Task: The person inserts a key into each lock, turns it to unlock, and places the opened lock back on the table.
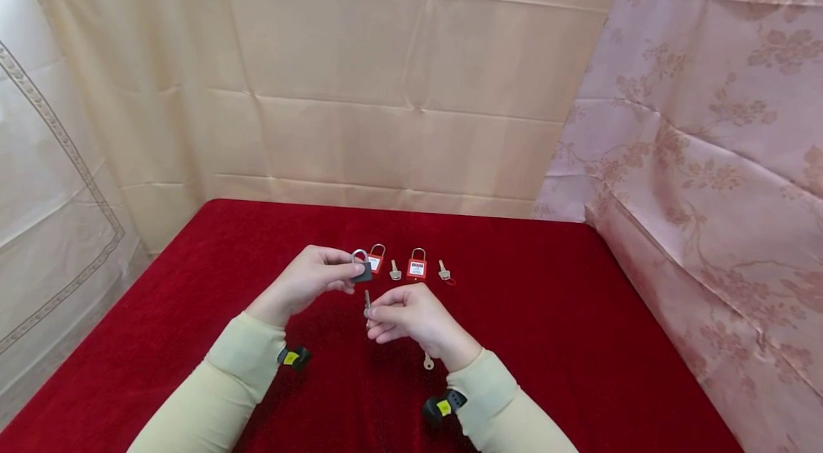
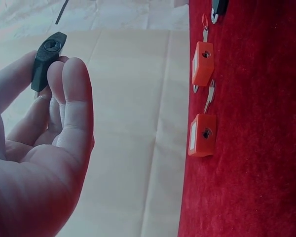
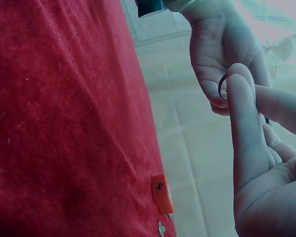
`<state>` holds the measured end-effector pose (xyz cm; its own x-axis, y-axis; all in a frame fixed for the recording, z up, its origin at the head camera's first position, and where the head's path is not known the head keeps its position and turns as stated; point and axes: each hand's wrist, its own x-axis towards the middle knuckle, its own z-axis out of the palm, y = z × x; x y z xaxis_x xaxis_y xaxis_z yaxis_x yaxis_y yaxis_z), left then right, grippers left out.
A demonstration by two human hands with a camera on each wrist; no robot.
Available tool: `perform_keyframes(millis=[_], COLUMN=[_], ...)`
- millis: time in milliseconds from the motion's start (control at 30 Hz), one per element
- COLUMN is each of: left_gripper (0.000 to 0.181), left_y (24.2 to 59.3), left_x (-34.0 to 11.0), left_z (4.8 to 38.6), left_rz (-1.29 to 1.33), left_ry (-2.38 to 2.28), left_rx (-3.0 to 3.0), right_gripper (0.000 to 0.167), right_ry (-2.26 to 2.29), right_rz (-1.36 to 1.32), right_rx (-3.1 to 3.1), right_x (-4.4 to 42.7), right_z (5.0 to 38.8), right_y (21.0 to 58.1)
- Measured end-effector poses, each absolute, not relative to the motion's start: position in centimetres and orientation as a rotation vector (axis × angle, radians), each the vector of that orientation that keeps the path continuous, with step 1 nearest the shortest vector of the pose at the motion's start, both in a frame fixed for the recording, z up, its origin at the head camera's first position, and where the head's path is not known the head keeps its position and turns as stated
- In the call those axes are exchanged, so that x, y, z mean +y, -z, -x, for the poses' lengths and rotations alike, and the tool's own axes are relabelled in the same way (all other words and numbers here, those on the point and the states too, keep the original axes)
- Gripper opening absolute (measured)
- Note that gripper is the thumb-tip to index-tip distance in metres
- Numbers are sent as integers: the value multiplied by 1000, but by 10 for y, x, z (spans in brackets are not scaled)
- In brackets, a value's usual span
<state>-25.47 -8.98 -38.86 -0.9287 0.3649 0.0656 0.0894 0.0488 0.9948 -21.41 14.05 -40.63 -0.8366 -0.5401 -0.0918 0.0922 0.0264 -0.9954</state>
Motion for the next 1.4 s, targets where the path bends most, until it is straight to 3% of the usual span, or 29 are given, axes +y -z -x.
perform_keyframes(millis=[1400], left_gripper=[21], left_y=[388], left_x=[-86], left_z=[250], left_rz=[-470], left_ry=[-1845], left_rx=[2163], right_gripper=[19], right_ry=[1901], right_rz=[403], right_rx=[1860], right_x=[142], right_z=[216], right_y=[410])
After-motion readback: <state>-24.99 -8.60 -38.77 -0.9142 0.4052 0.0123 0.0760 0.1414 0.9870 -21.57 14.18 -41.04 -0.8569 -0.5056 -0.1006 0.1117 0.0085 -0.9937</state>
